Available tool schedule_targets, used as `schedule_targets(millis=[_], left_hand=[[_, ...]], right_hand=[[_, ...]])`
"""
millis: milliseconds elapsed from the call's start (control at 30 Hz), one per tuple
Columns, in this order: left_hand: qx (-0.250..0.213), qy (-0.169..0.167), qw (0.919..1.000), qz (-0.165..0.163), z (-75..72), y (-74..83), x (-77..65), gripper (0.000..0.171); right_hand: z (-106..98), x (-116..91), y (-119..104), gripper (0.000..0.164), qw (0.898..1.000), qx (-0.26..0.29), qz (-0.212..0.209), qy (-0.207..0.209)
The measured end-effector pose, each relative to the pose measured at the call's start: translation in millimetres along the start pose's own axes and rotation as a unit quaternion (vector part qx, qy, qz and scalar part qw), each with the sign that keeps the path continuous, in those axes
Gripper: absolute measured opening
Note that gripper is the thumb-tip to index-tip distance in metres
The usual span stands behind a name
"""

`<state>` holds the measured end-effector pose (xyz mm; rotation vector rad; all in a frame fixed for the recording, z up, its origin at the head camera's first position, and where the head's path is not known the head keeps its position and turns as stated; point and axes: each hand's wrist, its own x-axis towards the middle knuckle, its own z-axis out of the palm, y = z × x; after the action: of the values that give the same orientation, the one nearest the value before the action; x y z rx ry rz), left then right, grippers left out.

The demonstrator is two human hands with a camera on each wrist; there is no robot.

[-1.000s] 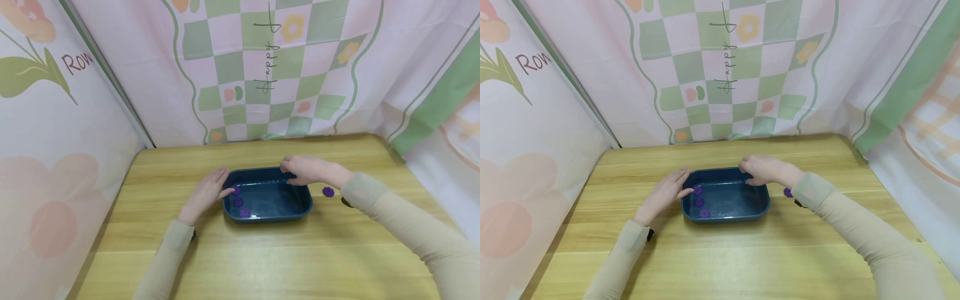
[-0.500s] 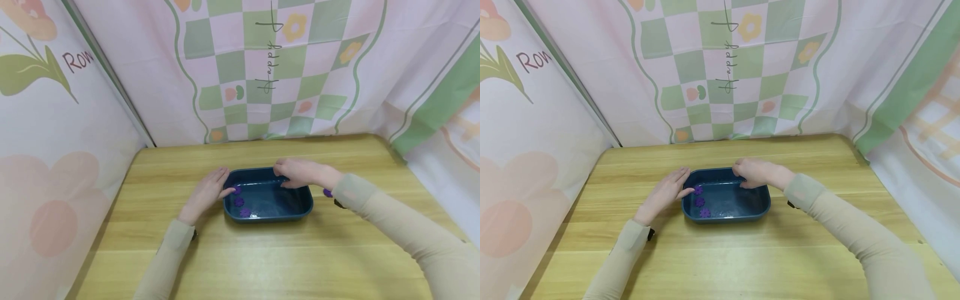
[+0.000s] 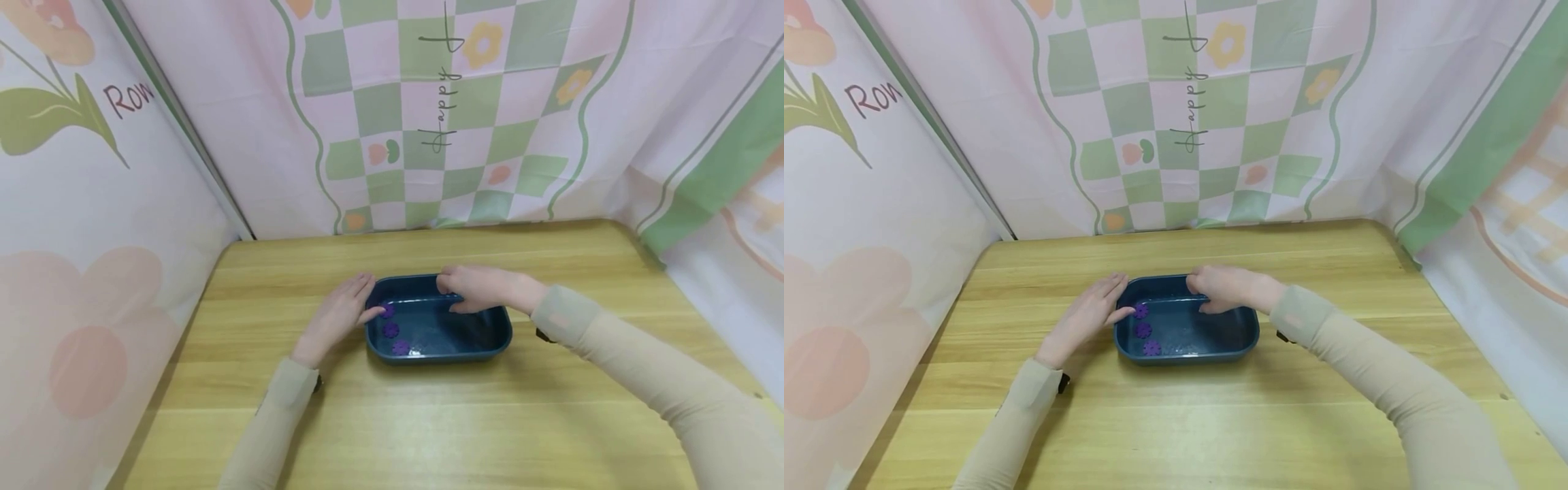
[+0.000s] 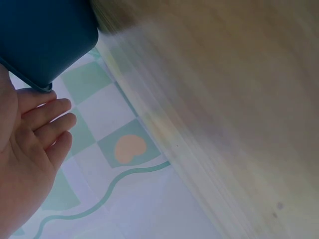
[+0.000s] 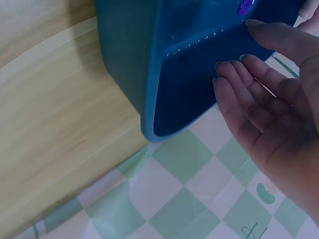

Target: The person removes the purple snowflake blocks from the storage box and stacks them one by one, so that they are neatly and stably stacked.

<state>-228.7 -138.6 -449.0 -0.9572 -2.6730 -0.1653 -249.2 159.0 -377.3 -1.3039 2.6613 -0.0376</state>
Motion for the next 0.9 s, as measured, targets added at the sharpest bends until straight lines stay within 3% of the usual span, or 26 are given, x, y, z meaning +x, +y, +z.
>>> schedule_targets(millis=[267,633,900], left_hand=[[-0.016,-0.008,0.9998,-0.007,-1.9,0.4,0.2,0.067],[-0.007,-0.008,0.9999,-0.009,-1.7,0.9,0.4,0.066],[-0.010,0.003,0.9999,-0.004,-0.4,0.3,0.4,0.065]], right_hand=[[4.8,6.0,-7.4,0.029,0.999,0.022,-0.007,-0.024],[10.4,11.3,-14.6,0.027,0.997,0.065,-0.043,-0.010],[15.2,18.0,-20.0,0.027,0.995,0.088,-0.046,-0.020]])
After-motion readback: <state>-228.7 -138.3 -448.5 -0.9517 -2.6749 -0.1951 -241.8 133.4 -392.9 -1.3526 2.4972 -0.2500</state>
